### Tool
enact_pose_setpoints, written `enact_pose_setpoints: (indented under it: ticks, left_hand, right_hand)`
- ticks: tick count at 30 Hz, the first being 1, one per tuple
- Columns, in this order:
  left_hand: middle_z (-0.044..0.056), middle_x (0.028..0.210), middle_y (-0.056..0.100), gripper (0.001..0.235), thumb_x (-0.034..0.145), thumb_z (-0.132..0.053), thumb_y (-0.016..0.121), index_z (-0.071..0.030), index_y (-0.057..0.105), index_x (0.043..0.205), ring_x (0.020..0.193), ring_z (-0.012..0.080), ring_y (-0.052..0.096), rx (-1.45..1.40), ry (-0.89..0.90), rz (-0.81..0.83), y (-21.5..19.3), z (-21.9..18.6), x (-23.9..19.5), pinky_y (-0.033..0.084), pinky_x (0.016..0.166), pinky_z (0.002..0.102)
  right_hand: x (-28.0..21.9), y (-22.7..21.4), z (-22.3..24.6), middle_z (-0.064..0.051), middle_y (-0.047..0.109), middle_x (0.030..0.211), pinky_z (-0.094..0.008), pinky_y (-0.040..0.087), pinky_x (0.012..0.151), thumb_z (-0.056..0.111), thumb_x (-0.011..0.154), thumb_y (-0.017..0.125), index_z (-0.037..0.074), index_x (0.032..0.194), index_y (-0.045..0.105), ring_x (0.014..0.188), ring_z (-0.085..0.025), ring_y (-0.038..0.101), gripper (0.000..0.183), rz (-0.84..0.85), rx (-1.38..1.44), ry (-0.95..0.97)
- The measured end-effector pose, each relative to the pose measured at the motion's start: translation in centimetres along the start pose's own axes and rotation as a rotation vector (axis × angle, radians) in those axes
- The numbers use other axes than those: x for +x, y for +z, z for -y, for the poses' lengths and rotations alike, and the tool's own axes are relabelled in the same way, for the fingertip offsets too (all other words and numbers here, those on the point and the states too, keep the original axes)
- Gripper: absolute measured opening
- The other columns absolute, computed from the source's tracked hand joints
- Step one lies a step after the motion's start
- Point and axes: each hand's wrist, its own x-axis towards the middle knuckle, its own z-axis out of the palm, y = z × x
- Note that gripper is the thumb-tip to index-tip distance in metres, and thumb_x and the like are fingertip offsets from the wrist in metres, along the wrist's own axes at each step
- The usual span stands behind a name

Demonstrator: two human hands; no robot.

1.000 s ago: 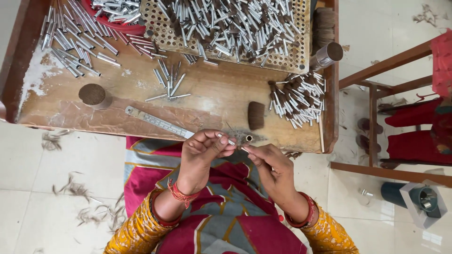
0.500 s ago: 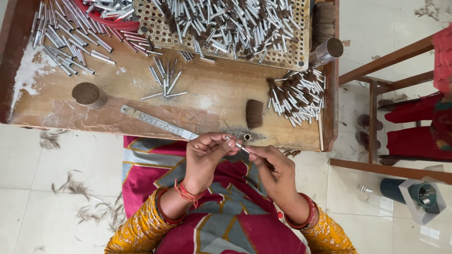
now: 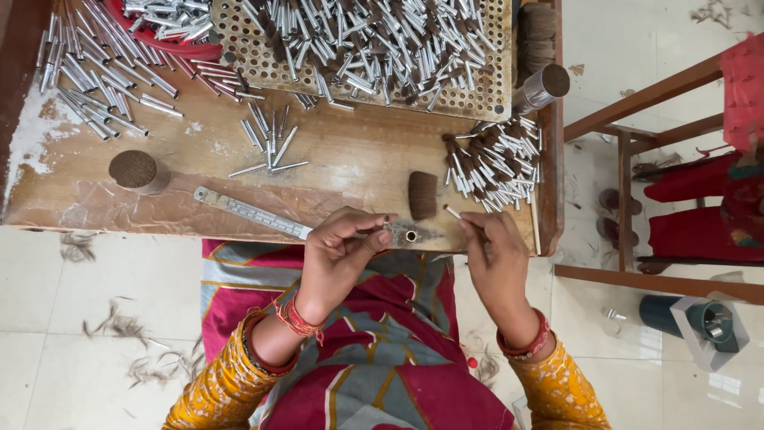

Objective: The person is assembling metal brush ferrules by inserting bundles of bristles into them and placing them in a tray.

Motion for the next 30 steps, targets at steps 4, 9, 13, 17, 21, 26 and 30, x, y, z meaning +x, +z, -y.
enact_pose_setpoints:
  ticks: [4, 9, 13, 17, 21, 26, 30]
  left_hand:
    - [0.005, 0.102, 0.071, 0.017, 0.091, 0.004, 0.076, 0.001, 0.076, 0.108, 0.090, 0.0092, 0.068, 0.259, 0.024, 0.077, 0.0, -0.2, -0.1, 0.056, 0.077, 0.022]
    - [0.005, 0.095, 0.074, 0.016, 0.086, -0.001, 0.081, -0.001, 0.078, 0.102, 0.082, 0.0085, 0.068, 0.416, -0.002, 0.116, 0.8, -1.1, -0.5, 0.055, 0.070, 0.022]
    - [0.005, 0.093, 0.075, 0.015, 0.086, -0.002, 0.082, -0.002, 0.078, 0.100, 0.081, 0.0099, 0.071, 0.460, 0.044, 0.155, 1.1, -1.4, -0.5, 0.057, 0.071, 0.023]
    - [0.006, 0.092, 0.075, 0.015, 0.085, -0.002, 0.082, -0.001, 0.078, 0.100, 0.081, 0.0111, 0.072, 0.440, 0.008, 0.161, 1.1, -1.4, -0.8, 0.059, 0.071, 0.024]
    - [0.005, 0.094, 0.070, 0.013, 0.087, 0.000, 0.080, -0.001, 0.074, 0.099, 0.080, 0.0104, 0.069, 0.392, -0.026, 0.177, 1.3, -1.0, -1.3, 0.057, 0.070, 0.024]
    - [0.004, 0.093, 0.064, 0.015, 0.088, 0.002, 0.078, -0.001, 0.070, 0.100, 0.080, 0.0102, 0.062, 0.388, 0.008, 0.205, 1.5, -0.8, -1.6, 0.052, 0.070, 0.024]
    - [0.005, 0.093, 0.064, 0.017, 0.088, 0.005, 0.077, -0.002, 0.069, 0.102, 0.083, 0.0144, 0.062, 0.406, 0.074, 0.238, 1.6, -1.1, -1.5, 0.051, 0.073, 0.027]
  right_hand:
    - [1.7, -0.2, 0.2, -0.012, 0.067, 0.101, -0.036, 0.049, 0.079, 0.005, 0.096, 0.074, 0.004, 0.109, 0.074, 0.091, -0.027, 0.063, 0.013, -0.143, -0.241, -0.210]
    - [0.4, 0.3, 1.5, -0.009, 0.073, 0.109, -0.032, 0.055, 0.087, 0.004, 0.094, 0.076, 0.005, 0.108, 0.073, 0.101, -0.021, 0.069, 0.014, 0.016, 0.169, -0.141]
    - [0.2, 0.9, 1.5, -0.008, 0.077, 0.109, -0.030, 0.057, 0.089, 0.002, 0.091, 0.077, 0.003, 0.108, 0.074, 0.102, -0.018, 0.072, 0.017, 0.288, 0.475, -0.038]
    - [0.0, 1.4, 1.6, -0.008, 0.077, 0.105, -0.030, 0.057, 0.087, 0.001, 0.091, 0.077, 0.003, 0.105, 0.075, 0.098, -0.018, 0.072, 0.014, 0.317, 0.509, -0.034]
    - [-0.2, 1.2, 2.2, -0.007, 0.077, 0.098, -0.030, 0.056, 0.083, 0.001, 0.090, 0.077, 0.003, 0.098, 0.075, 0.093, -0.018, 0.072, 0.009, 0.250, 0.435, -0.086]
    - [-0.3, 1.0, 3.3, -0.008, 0.076, 0.097, -0.030, 0.055, 0.083, 0.000, 0.089, 0.076, 0.002, 0.095, 0.073, 0.092, -0.018, 0.071, 0.007, 0.193, 0.405, -0.105]
    - [-0.8, 1.3, 3.2, -0.009, 0.073, 0.095, -0.029, 0.053, 0.082, -0.002, 0.090, 0.076, 0.000, 0.095, 0.071, 0.090, -0.019, 0.069, 0.007, 0.155, 0.430, -0.092]
